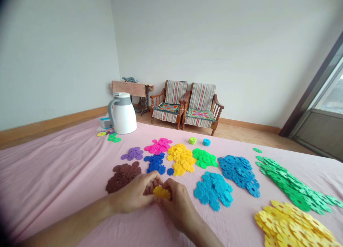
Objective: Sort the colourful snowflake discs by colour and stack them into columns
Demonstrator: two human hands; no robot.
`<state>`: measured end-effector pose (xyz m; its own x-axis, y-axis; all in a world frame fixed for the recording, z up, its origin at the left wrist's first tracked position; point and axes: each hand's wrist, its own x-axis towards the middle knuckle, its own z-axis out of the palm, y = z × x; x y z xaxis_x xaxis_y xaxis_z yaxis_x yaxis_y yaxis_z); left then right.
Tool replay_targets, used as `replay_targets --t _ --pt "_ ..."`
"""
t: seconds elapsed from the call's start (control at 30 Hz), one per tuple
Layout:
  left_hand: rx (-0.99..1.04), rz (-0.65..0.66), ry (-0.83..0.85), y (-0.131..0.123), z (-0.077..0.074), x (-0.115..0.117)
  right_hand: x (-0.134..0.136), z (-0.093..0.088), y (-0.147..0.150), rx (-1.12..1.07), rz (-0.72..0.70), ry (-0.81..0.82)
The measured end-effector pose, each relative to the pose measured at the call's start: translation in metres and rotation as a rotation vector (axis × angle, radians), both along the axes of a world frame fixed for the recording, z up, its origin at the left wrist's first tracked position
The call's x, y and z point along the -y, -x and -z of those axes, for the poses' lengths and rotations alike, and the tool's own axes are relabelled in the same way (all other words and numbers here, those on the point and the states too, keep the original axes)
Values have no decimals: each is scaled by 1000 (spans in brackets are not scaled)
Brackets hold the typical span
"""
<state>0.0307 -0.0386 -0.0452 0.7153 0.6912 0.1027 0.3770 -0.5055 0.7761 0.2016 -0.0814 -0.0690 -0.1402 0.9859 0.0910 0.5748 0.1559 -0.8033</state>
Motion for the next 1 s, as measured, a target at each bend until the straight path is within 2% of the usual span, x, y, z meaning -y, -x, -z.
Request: replay_targets --t 0.2,0.27,0.4,0.47,0.63,0.77,0.9,1.0 --pt "29 -6 61 0 5 -2 -4 -2 -6 51 12 6" --pt "33 -16 53 0 6 -3 -10 -2 -14 45 54 -20" --pt "8 -51 16 0 8 -7 -33 7 -38 -26 320 -83" --pt "-5 -58 5 0 10 -8 -45 15 -49 -120 399 -110" --pt "-13 -66 -16 0 13 -8 -60 36 -60 -293 351 -185" --pt "-25 -55 -19 1 13 -9 -63 43 -60 -378 322 -232" --pt "-31 -40 -38 1 12 -8 -57 33 -58 -225 346 -343" --pt "-30 -45 -104 0 10 -7 -45 21 -49 8 259 -405"
